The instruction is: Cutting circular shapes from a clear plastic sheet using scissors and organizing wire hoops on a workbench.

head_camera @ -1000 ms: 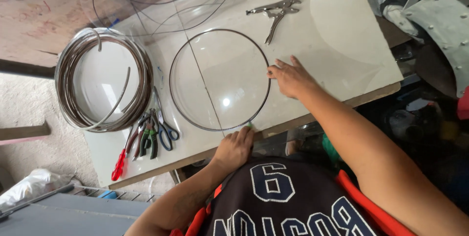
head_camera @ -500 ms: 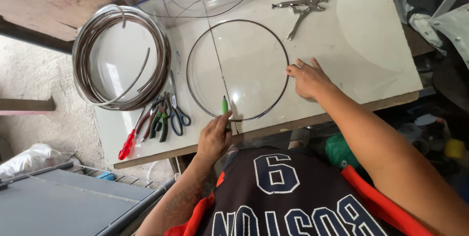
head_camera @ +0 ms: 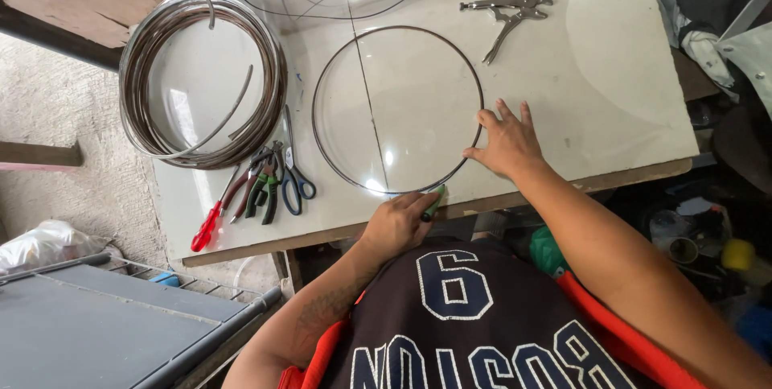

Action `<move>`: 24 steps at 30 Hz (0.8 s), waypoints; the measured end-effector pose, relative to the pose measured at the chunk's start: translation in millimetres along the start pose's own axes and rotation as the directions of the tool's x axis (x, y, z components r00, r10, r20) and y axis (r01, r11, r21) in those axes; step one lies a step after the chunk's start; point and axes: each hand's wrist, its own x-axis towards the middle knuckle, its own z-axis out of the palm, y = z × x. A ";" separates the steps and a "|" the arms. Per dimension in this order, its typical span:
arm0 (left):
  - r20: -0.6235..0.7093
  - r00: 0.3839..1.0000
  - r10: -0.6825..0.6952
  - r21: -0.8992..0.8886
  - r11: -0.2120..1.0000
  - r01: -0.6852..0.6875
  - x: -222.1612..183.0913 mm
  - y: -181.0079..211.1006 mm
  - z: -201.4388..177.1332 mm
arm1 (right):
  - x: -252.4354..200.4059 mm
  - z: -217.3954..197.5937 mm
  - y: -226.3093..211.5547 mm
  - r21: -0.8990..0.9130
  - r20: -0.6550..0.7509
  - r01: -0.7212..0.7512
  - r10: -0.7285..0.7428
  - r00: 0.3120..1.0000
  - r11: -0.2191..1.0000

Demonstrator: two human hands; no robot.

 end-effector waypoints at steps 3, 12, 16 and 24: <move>0.040 0.999 0.032 0.065 0.997 -0.034 -0.2 -11.1 19.9 | 1.7 -0.7 0.0 -0.005 -0.003 0.003 -0.003 1.000 1.000; 0.088 0.994 0.072 0.174 0.981 -0.086 1.6 -23.7 39.0 | -1.1 -7.0 -3.0 0.012 0.015 -0.014 0.014 1.000 1.000; 0.115 0.992 0.055 0.215 0.973 -0.079 -0.8 -28.0 42.7 | -3.7 -7.3 -5.5 0.025 -0.014 -0.024 0.024 1.000 0.999; 0.214 0.977 -0.001 0.242 0.969 -0.052 -18.4 -22.9 -2.8 | -5.7 -9.3 -6.2 0.024 -0.010 -0.022 0.023 1.000 0.999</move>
